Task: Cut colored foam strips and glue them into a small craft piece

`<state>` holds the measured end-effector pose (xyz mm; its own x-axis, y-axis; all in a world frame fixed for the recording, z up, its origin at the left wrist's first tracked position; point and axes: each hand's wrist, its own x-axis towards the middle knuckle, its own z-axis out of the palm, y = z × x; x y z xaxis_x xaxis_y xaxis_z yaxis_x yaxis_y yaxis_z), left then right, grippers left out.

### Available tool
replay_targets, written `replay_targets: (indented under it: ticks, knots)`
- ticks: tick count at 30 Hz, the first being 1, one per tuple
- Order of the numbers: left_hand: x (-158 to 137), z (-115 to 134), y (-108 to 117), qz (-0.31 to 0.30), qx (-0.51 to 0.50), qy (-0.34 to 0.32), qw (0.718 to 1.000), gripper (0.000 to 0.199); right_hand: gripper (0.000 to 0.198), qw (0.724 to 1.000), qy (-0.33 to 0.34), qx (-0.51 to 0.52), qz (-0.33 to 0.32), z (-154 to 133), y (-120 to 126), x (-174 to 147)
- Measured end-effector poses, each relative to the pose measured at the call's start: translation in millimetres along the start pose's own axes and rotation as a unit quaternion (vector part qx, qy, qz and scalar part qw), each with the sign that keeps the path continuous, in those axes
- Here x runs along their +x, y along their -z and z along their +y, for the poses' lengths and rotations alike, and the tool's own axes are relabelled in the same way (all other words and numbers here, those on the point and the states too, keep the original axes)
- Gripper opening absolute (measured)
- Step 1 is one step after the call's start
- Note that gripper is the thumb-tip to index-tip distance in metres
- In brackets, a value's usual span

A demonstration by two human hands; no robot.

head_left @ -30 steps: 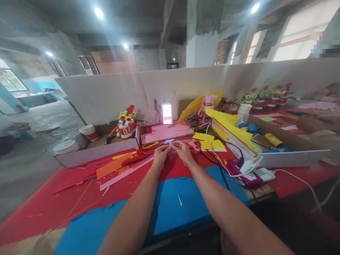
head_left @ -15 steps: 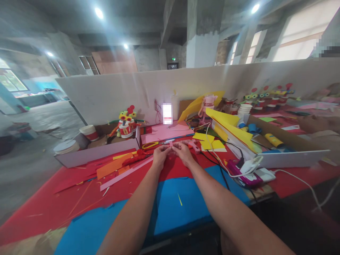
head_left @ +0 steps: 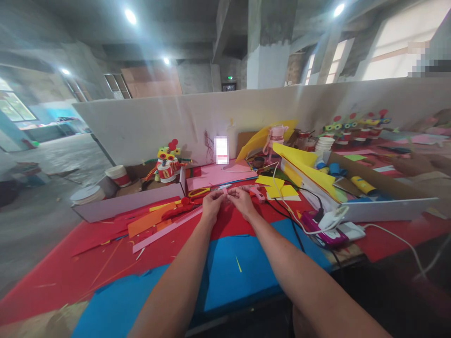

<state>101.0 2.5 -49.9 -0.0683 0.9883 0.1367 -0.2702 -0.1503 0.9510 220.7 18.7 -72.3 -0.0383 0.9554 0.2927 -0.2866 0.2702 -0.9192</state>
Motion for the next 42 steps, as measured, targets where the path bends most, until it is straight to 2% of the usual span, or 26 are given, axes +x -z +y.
replay_targets:
  ticks: [9, 17, 22, 27, 34, 39, 42]
  knots:
    - [3.7, -2.0, 5.2, -0.004, 0.047, -0.034, 0.998, 0.028, 0.020, 1.000, -0.009, 0.006, -0.015, -1.7, 3.0, 0.5]
    - [7.4, -0.9, 8.3, -0.020, 0.178, -0.131, 0.975, 0.015, 0.023, 0.998, -0.062, 0.034, -0.003, -6.2, 3.9, -1.1]
    - [12.1, -3.1, 12.6, -0.044, 0.274, -0.197, 0.940, 0.007, 0.025, 0.991, -0.111, 0.075, 0.003, -13.0, 3.3, -3.4]
    - [11.1, -1.7, 14.4, -0.075, 0.368, -0.265, 0.888, 0.016, 0.024, 0.985, -0.118, 0.123, 0.001, -10.8, 6.4, -1.5]
    - [9.2, 3.9, 14.5, -0.096, 0.434, -0.330, 0.833, 0.020, 0.024, 0.980, -0.118, 0.157, -0.016, -5.9, 9.0, -0.1]
    - [11.2, 4.1, 16.3, -0.114, 0.448, -0.367, 0.807, 0.025, 0.024, 0.976, -0.130, 0.173, -0.015, -6.9, 10.0, 0.9]
    - [11.5, 3.3, 16.6, -0.117, 0.450, -0.371, 0.804, 0.025, 0.026, 0.979, -0.121, 0.167, -0.014, -7.0, 10.8, 0.8]
